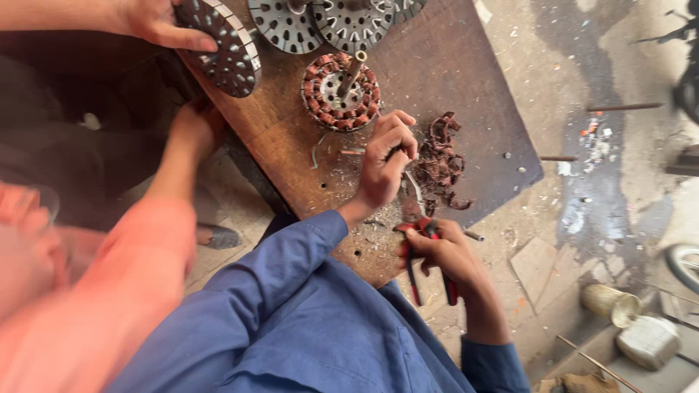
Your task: The person uses pliers to pull and cut copper windings from a motor stator core. A second person joins and uses a screwdriver to assist in removing the windings from the slots. The copper scrap accumulates on the workbench.
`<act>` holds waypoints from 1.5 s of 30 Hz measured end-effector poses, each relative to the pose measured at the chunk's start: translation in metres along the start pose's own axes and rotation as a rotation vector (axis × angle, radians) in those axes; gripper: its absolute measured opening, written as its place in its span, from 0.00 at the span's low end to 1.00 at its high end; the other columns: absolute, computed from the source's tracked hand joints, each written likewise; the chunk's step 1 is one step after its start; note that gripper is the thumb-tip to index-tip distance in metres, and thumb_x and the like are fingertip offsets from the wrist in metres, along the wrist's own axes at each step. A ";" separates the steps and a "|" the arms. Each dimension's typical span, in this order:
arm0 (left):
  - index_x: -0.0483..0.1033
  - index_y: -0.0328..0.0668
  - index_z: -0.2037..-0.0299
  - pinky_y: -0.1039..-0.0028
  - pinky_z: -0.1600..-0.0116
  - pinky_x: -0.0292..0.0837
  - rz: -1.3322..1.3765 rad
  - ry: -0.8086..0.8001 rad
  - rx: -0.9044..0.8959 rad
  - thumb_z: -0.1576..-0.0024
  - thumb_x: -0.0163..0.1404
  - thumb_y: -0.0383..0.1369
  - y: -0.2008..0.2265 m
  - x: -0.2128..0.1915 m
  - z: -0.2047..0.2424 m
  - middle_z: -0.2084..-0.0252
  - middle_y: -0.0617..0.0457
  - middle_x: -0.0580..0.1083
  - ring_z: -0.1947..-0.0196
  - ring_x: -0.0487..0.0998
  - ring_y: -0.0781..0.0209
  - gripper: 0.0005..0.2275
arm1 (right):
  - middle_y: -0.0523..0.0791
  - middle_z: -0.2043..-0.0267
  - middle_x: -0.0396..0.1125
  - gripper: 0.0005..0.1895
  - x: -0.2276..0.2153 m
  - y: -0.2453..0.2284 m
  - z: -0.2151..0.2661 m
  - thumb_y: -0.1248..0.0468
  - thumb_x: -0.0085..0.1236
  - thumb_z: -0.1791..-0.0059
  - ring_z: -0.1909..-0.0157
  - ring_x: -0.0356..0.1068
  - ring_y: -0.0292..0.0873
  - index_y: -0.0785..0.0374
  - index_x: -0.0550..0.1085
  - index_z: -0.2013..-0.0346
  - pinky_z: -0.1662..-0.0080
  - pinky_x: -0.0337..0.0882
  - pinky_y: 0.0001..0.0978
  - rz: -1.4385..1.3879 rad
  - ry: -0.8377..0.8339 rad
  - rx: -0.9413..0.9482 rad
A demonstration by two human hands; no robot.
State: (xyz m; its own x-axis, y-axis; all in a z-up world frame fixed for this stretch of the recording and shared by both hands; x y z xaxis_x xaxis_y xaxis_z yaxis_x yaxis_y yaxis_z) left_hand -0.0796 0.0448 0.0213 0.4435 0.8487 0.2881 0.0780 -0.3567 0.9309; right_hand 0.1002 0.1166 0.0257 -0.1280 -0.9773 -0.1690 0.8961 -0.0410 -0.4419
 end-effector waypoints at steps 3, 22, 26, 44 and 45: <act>0.65 0.40 0.72 0.64 0.35 0.61 -0.031 0.004 0.012 0.49 0.41 0.20 0.005 -0.001 -0.002 0.63 0.51 0.66 0.41 0.67 0.53 0.04 | 0.47 0.73 0.78 0.13 -0.017 -0.014 0.001 0.60 0.56 0.49 0.74 0.75 0.40 0.69 0.79 0.60 0.73 0.70 0.31 0.450 0.217 -0.078; 0.66 0.47 0.73 0.68 0.35 0.49 -0.234 0.082 0.076 0.47 0.42 0.24 0.004 0.003 -0.002 0.61 0.53 0.72 0.46 0.70 0.61 0.05 | 0.51 0.66 0.63 0.25 0.069 0.046 -0.028 0.53 0.45 0.40 0.66 0.65 0.46 0.77 0.64 0.43 0.62 0.70 0.32 -1.403 -0.447 -0.245; 0.66 0.44 0.73 0.67 0.34 0.49 -0.290 0.051 0.102 0.49 0.41 0.25 0.013 0.004 0.002 0.63 0.52 0.71 0.44 0.71 0.58 0.03 | 0.51 0.65 0.65 0.26 0.083 0.050 -0.028 0.52 0.45 0.41 0.66 0.66 0.46 0.76 0.63 0.42 0.62 0.71 0.31 -1.437 -0.430 -0.309; 0.72 0.44 0.67 0.65 0.34 0.56 -0.242 0.055 0.090 0.38 0.41 0.31 0.009 0.000 0.017 0.60 0.53 0.74 0.52 0.71 0.61 0.08 | 0.49 0.60 0.77 0.14 0.007 0.056 -0.018 0.61 0.52 0.46 0.62 0.77 0.43 0.70 0.74 0.53 0.63 0.78 0.34 0.036 0.363 -0.145; 0.73 0.44 0.68 0.66 0.36 0.59 -0.197 0.052 0.026 0.36 0.40 0.32 -0.002 -0.001 0.019 0.62 0.54 0.74 0.59 0.70 0.65 0.11 | 0.48 0.60 0.78 0.14 0.013 0.062 -0.017 0.61 0.52 0.46 0.62 0.79 0.43 0.70 0.74 0.54 0.62 0.79 0.33 0.105 0.279 -0.077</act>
State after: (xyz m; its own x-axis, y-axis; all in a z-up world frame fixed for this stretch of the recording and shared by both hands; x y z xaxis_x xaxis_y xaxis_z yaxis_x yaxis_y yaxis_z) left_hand -0.0638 0.0368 0.0151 0.3705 0.9219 0.1129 0.1822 -0.1913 0.9645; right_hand 0.1469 0.1049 -0.0184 -0.1576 -0.8799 -0.4483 0.8772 0.0838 -0.4728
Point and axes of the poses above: each hand's wrist, its own z-axis away from the middle knuckle, its own x-axis out of the palm, y = z × x, the point moved 9 cm from there along -z, towards the middle knuckle
